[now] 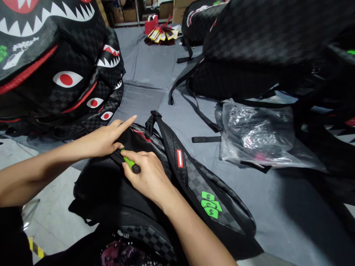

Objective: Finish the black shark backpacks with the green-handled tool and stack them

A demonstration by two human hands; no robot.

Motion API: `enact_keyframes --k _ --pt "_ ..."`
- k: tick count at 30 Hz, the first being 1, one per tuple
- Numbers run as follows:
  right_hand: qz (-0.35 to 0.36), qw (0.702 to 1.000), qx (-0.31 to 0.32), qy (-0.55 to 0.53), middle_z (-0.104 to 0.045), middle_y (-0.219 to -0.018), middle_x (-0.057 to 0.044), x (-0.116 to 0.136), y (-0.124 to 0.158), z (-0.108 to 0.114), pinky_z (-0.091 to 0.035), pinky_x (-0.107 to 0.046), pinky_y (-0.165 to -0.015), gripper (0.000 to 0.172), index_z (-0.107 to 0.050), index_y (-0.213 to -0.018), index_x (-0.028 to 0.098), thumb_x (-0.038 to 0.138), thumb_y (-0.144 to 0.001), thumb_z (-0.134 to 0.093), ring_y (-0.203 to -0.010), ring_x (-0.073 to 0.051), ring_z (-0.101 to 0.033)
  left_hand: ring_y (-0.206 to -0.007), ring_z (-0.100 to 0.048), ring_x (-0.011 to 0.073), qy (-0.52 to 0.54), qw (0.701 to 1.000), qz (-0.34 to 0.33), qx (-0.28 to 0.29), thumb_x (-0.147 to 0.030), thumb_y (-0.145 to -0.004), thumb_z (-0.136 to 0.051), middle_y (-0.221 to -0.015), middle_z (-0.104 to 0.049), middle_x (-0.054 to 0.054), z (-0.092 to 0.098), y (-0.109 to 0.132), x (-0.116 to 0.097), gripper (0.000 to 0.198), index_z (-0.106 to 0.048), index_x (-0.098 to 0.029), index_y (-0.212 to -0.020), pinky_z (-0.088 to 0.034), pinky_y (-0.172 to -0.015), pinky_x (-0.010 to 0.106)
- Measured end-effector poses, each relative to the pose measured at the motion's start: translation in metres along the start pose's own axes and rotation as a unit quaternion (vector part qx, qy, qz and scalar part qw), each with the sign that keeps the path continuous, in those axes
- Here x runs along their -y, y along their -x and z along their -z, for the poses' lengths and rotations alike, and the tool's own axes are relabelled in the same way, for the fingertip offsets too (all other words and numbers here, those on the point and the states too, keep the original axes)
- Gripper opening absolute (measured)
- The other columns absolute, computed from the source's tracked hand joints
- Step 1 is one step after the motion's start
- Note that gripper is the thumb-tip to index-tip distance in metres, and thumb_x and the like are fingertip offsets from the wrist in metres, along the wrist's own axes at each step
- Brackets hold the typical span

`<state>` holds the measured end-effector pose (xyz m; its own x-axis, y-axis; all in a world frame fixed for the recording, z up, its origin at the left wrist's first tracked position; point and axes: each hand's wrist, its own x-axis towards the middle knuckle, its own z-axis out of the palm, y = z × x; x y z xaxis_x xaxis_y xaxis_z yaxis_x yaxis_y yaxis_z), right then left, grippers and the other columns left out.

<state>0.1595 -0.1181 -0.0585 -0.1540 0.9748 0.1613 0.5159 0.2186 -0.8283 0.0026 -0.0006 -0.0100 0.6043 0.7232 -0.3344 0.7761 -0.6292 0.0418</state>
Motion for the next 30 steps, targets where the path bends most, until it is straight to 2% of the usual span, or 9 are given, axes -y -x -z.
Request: enact_keyframes --k 7,22,30 --pt "-0.014 1.0 0.006 0.006 -0.077 -0.11 -0.001 0.0018 0.0013 0.0027 -0.053 -0.037 -0.09 0.032 -0.072 -0.119 0.027 0.017 -0.09 -0.063 -0.097 -0.021 -0.071 -0.098 -0.065 0.0211 -0.001 1.0 0.002 -0.005 -0.018 -0.087 -0.059 -0.133 -0.048 0.012 0.0007 0.0022 -0.0005 0.098 0.006 -0.031 -0.159 -0.048 -0.08 0.029" --pt "-0.033 0.999 -0.01 0.024 -0.078 -0.109 -0.002 0.0037 0.0014 0.0009 -0.053 -0.038 -0.09 0.032 -0.072 -0.119 0.025 0.019 -0.09 -0.063 -0.096 -0.022 -0.072 -0.103 -0.064 0.0229 0.012 1.0 -0.007 -0.016 -0.018 -0.087 -0.06 -0.133 -0.047 0.013 -0.0026 0.0008 0.0029 0.098 0.004 -0.031 -0.16 -0.049 -0.083 0.03" --pt "-0.024 0.999 -0.011 0.044 -0.078 -0.107 -0.003 0.0077 0.0009 0.0012 -0.053 -0.038 -0.09 0.031 -0.072 -0.119 0.024 0.02 -0.09 -0.062 -0.095 -0.022 -0.073 -0.098 -0.066 0.0211 0.007 1.0 -0.004 -0.014 -0.019 -0.087 -0.059 -0.134 -0.048 0.012 -0.0017 0.002 0.0025 0.097 0.004 -0.032 -0.159 -0.048 -0.081 0.029"
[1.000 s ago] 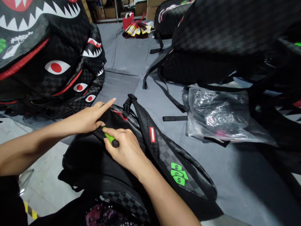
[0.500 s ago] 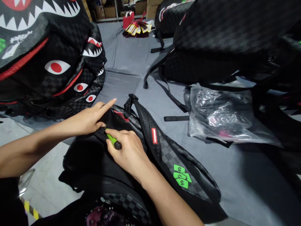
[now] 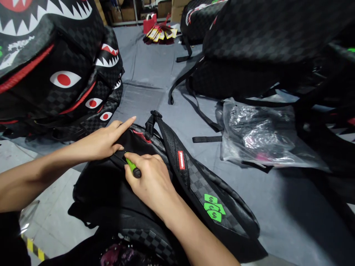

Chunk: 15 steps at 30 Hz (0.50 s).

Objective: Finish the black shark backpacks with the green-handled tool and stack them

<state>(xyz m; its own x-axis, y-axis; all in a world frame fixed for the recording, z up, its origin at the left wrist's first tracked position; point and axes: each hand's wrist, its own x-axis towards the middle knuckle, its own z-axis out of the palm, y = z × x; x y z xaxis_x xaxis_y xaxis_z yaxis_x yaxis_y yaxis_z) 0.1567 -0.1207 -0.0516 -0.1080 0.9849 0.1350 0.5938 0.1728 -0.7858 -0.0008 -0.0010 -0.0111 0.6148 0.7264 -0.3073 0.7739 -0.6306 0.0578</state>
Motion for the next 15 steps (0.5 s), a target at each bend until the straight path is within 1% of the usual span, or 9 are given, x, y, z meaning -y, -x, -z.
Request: enact_keyframes --k 3,9,15 --pt "-0.004 1.0 -0.004 0.014 -0.079 -0.104 -0.003 0.0013 0.0003 0.0009 -0.053 -0.039 -0.089 0.031 -0.072 -0.119 0.023 0.02 -0.09 -0.062 -0.093 -0.023 -0.073 -0.099 -0.065 0.0214 0.001 1.0 -0.005 -0.003 -0.019 -0.087 -0.06 -0.135 -0.047 0.012 -0.0016 0.0001 0.0014 0.097 0.004 -0.032 -0.159 -0.048 -0.081 0.03" --pt "-0.013 1.0 0.005 -0.02 -0.078 -0.106 -0.001 -0.0006 -0.0009 0.0002 -0.052 -0.037 -0.089 0.031 -0.073 -0.118 0.025 0.018 -0.089 -0.063 -0.093 -0.021 -0.073 -0.1 -0.066 0.0228 -0.002 1.0 -0.008 -0.006 -0.019 -0.088 -0.059 -0.136 -0.047 0.013 -0.0027 0.0003 0.002 0.097 0.006 -0.032 -0.159 -0.048 -0.081 0.03" --pt "-0.04 0.999 0.001 -0.034 -0.078 -0.105 -0.004 -0.0005 -0.0015 -0.001 -0.054 -0.038 -0.09 0.032 -0.073 -0.118 0.024 0.02 -0.089 -0.062 -0.092 -0.022 -0.073 -0.097 -0.066 0.0213 -0.006 1.0 -0.002 -0.002 -0.019 -0.087 -0.059 -0.133 -0.049 0.013 0.0001 -0.0003 -0.0013 0.096 0.003 -0.031 -0.16 -0.048 -0.079 0.029"
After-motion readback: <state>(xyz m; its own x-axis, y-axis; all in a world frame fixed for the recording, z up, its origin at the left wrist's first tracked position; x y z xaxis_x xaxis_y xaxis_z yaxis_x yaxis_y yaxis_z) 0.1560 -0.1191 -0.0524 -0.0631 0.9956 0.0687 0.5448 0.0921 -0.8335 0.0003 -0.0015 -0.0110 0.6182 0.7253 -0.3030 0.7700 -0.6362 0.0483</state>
